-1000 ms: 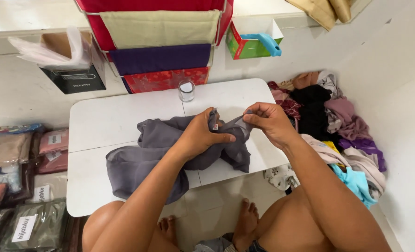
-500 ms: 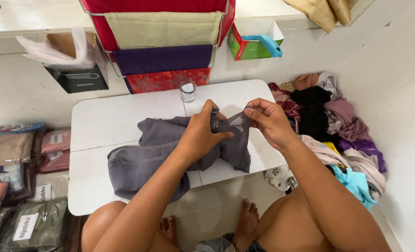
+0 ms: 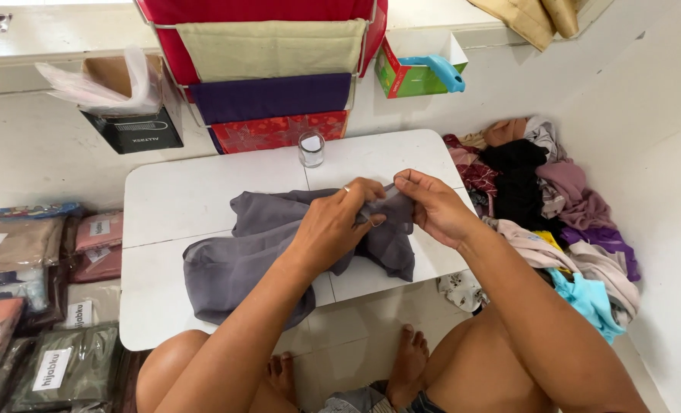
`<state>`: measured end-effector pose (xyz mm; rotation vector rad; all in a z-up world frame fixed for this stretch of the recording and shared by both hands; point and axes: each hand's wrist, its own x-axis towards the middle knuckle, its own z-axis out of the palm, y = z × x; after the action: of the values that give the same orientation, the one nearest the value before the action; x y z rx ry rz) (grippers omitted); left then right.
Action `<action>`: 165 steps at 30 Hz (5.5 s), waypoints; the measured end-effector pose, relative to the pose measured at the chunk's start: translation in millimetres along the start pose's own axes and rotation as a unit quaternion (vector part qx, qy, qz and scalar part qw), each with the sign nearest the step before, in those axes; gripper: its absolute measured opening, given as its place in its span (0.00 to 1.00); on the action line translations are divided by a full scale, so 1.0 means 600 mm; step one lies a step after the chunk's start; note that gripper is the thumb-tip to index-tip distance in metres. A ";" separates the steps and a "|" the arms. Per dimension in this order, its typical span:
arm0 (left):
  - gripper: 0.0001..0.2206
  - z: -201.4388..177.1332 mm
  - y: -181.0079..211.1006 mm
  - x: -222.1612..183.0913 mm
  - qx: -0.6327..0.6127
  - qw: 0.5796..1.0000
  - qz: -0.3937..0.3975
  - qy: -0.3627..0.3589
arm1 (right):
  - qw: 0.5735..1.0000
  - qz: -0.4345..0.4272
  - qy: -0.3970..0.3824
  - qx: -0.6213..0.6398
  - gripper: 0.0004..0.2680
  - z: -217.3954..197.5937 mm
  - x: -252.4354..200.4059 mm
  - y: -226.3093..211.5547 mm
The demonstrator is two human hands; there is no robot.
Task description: Lint-rolling, folding, and packing fabric hijabs into plastic sleeves at a packing station.
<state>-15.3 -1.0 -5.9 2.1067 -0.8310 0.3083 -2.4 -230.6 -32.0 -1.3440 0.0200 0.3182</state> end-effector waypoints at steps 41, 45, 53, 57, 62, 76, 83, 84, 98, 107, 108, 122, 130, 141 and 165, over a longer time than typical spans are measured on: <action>0.13 0.007 -0.005 0.003 -0.214 0.973 -0.079 0.044 | 0.971 -0.116 0.025 -0.207 0.05 0.011 -0.008 0.016; 0.13 0.000 0.002 0.005 -0.220 0.968 -0.101 0.065 | 0.976 -0.131 -0.014 -0.176 0.05 -0.004 -0.005 0.022; 0.13 0.001 -0.006 0.006 -0.220 0.964 -0.121 0.088 | 0.970 -0.161 -0.017 -0.182 0.10 0.022 -0.009 0.021; 0.13 -0.010 -0.012 0.008 -0.170 0.977 -0.118 0.044 | 0.972 -0.149 0.010 -0.181 0.04 0.017 0.001 0.031; 0.24 -0.048 -0.038 0.004 -0.126 0.986 -0.105 -0.016 | 0.977 -0.142 0.050 -0.154 0.04 0.014 0.001 0.014; 0.03 -0.114 -0.065 -0.025 -0.127 0.979 -0.155 0.028 | 0.972 -0.113 0.048 -0.199 0.04 0.001 0.000 0.004; 0.06 -0.177 -0.112 -0.058 -0.121 0.968 -0.202 0.082 | 0.977 -0.094 0.018 -0.191 0.04 -0.079 0.001 0.000; 0.05 -0.204 -0.111 -0.067 -0.125 0.964 -0.228 0.052 | 0.983 -0.062 -0.021 -0.170 0.04 -0.100 -0.009 -0.007; 0.09 -0.463 -0.297 -0.318 -0.029 0.801 -0.341 0.491 | 0.967 -0.181 0.149 -0.103 0.05 -0.453 -0.132 -0.046; 0.06 -0.386 -0.202 -0.168 -0.120 0.878 -0.435 0.159 | 0.958 -0.113 0.235 -0.118 0.04 -0.315 -0.055 -0.074; 0.07 -0.401 -0.229 -0.173 -0.100 0.818 -0.392 0.410 | 0.946 -0.147 0.262 -0.123 0.04 -0.322 -0.054 -0.071; 0.08 -0.294 -0.197 -0.137 0.010 0.859 -0.366 0.359 | 0.894 -0.162 0.287 -0.304 0.07 -0.185 -0.064 -0.052; 0.10 -0.133 -0.059 -0.087 -0.207 0.886 -0.376 0.176 | 0.866 -0.290 0.165 -0.371 0.05 0.005 -0.072 -0.042; 0.07 -0.033 -0.033 -0.113 -0.347 0.833 -0.365 0.227 | 0.940 -0.178 0.077 -0.281 0.02 0.156 -0.055 -0.001; 0.07 0.014 -0.033 -0.123 -0.276 0.832 -0.424 0.228 | 0.944 -0.143 0.041 -0.295 0.08 0.174 -0.013 0.053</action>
<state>-58.2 34.4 -58.5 1.5477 0.3125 0.0578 -35.1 -126.4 -36.5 -1.9287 -0.2161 0.0126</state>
